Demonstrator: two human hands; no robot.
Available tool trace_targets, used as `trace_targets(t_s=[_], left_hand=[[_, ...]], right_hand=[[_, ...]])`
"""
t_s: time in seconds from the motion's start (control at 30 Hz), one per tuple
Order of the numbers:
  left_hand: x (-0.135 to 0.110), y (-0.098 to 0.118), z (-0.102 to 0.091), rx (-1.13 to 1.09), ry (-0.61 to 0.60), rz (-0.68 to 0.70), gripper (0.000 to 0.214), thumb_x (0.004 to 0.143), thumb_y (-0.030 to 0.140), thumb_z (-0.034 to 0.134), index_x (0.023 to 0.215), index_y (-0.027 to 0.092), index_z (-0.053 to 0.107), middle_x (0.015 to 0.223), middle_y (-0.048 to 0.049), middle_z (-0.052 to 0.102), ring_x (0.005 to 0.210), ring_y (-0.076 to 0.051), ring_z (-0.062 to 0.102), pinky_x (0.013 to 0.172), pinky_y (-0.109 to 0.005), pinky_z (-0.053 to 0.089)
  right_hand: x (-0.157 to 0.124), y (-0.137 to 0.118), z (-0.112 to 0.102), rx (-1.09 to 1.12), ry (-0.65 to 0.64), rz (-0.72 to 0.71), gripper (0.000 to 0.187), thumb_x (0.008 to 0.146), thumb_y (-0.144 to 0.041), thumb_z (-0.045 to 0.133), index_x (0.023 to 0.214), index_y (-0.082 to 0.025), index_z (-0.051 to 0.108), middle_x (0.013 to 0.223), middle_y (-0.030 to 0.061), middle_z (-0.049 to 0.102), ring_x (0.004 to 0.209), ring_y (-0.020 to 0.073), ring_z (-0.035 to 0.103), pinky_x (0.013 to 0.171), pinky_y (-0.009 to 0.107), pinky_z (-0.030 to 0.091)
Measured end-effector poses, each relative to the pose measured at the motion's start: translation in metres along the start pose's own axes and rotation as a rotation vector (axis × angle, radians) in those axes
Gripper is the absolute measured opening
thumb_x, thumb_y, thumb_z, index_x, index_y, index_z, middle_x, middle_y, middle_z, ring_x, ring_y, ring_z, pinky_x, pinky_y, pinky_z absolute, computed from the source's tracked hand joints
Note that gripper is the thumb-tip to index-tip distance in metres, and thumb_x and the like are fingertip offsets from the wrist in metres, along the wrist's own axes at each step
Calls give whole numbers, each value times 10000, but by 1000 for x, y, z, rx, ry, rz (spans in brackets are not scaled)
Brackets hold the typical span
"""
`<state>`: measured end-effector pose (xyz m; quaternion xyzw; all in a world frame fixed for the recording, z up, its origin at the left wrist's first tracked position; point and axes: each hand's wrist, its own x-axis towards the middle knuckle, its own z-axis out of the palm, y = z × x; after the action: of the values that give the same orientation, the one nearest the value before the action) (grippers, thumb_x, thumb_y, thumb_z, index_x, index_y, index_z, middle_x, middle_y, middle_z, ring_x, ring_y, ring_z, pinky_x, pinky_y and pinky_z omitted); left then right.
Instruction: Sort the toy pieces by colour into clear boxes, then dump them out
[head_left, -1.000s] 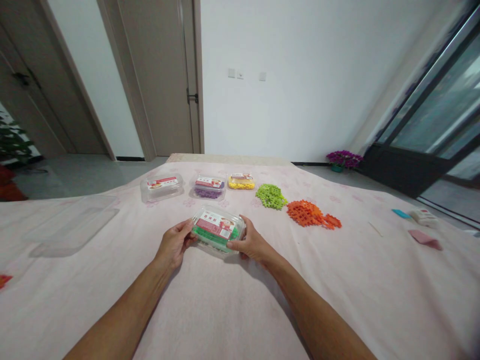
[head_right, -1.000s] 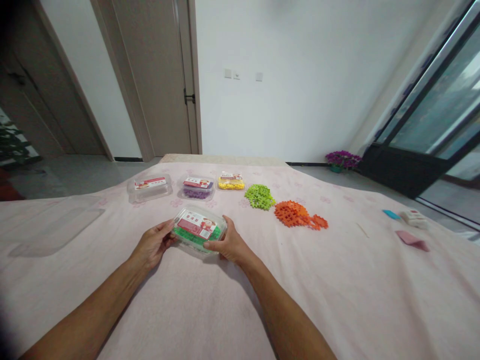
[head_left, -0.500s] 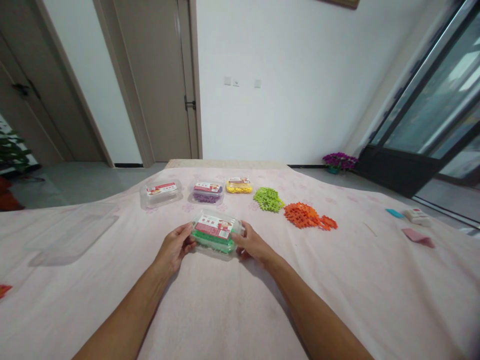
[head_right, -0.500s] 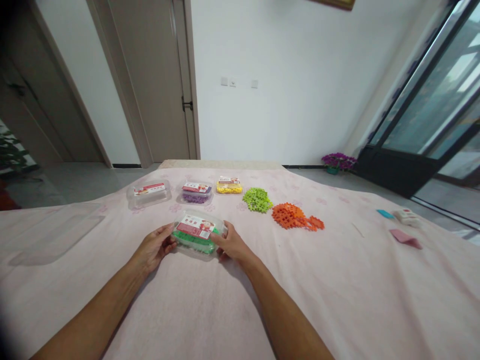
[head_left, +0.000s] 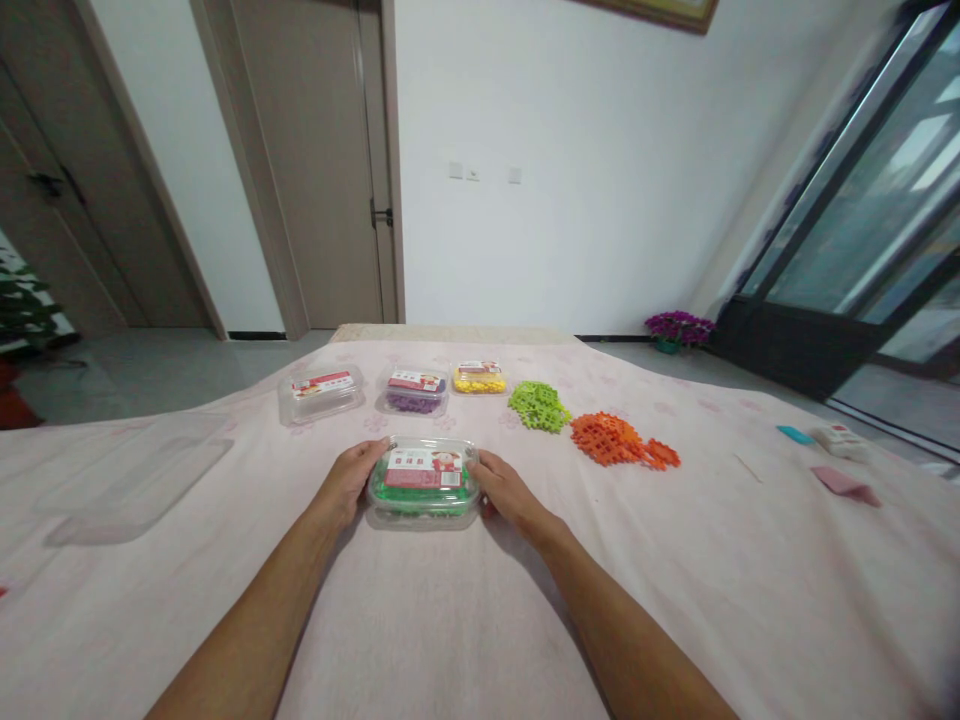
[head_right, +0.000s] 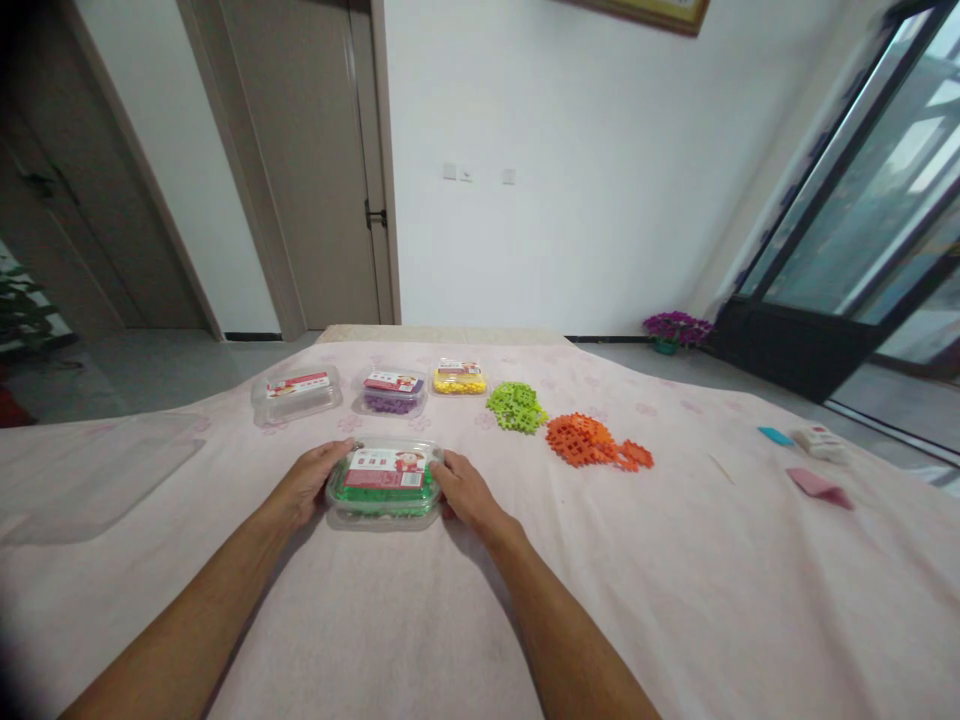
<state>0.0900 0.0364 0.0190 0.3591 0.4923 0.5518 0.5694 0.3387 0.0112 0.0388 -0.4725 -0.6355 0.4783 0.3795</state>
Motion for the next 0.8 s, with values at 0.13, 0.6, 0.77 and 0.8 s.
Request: trace_targets(t_s=[0.13, 0.6, 0.77, 0.8], left_hand=[[7, -9, -5, -83, 35, -17, 434, 600, 435, 850, 848, 122, 680, 618, -2, 671, 545, -145, 633, 570, -254, 500], [-25, -2, 14, -276, -53, 17, 426, 727, 354, 792, 1096, 170, 686, 1012, -62, 749, 829, -201, 719, 739, -323, 586], [-21, -6, 18, -349, 49, 4, 311, 756, 265, 767, 1038, 159, 689, 962, -58, 746, 779, -190, 718, 712, -320, 590], [-21, -6, 18, -351, 52, -3, 310, 771, 277, 758, 1049, 161, 686, 970, -62, 745, 780, -191, 718, 713, -323, 590]], right_hand=[[3, 6, 1, 15, 22, -6, 371, 906, -525, 501, 959, -191, 654, 769, 18, 622, 563, 117, 521, 403, 175, 355], [-7, -3, 4, 325, -70, 54, 699, 865, -560, 620, 1474, -314, 380, 1000, 29, 684, 835, 175, 623, 617, 236, 433], [-8, -4, 6, 295, -66, 140, 606, 802, -428, 680, 1361, -268, 511, 943, 37, 696, 742, 162, 610, 479, 188, 386], [-9, -5, 8, 295, -49, 156, 548, 789, -396, 678, 1302, -247, 555, 924, 39, 697, 720, 159, 607, 452, 181, 382]])
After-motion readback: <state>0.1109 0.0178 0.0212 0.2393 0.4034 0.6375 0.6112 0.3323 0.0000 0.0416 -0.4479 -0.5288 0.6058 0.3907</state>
